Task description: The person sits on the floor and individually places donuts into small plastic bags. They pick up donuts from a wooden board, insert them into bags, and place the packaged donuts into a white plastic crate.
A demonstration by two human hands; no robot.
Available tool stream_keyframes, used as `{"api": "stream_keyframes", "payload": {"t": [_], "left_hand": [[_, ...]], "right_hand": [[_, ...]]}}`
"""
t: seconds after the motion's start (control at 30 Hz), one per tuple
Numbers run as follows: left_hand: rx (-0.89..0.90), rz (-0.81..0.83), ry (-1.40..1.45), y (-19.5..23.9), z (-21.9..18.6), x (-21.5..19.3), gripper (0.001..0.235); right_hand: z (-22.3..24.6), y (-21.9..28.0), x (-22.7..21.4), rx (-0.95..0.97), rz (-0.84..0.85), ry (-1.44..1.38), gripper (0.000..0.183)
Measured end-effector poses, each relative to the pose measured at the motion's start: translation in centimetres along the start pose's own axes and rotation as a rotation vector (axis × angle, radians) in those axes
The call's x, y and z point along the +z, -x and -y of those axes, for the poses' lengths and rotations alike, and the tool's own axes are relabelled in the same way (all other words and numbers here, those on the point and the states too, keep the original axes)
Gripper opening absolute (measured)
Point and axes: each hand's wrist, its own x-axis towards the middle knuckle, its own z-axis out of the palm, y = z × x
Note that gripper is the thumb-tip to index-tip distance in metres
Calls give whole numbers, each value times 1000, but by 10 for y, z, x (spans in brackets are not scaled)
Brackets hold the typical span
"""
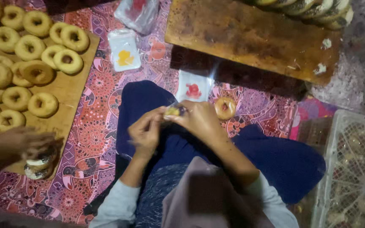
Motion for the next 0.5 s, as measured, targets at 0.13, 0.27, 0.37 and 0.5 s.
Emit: {"api": "stream_keyframes", "payload": {"t": [0.13,0.27,0.37,0.5], "left_hand": [[-292,-147,160,14,13,-32,17],[-332,-221,233,9,27,-34,17],[-316,-252,182,17,29,-29,18],[-303,-151,-101,14,22,-25,22]], "right_hand": [[62,-3,4,-332,-157,-193,15],[81,-17,-1,-439,-120,-83,16],[75,-15,10,-619,-238,-82,28],[67,-27,25,-677,-214,-100,35]]}}
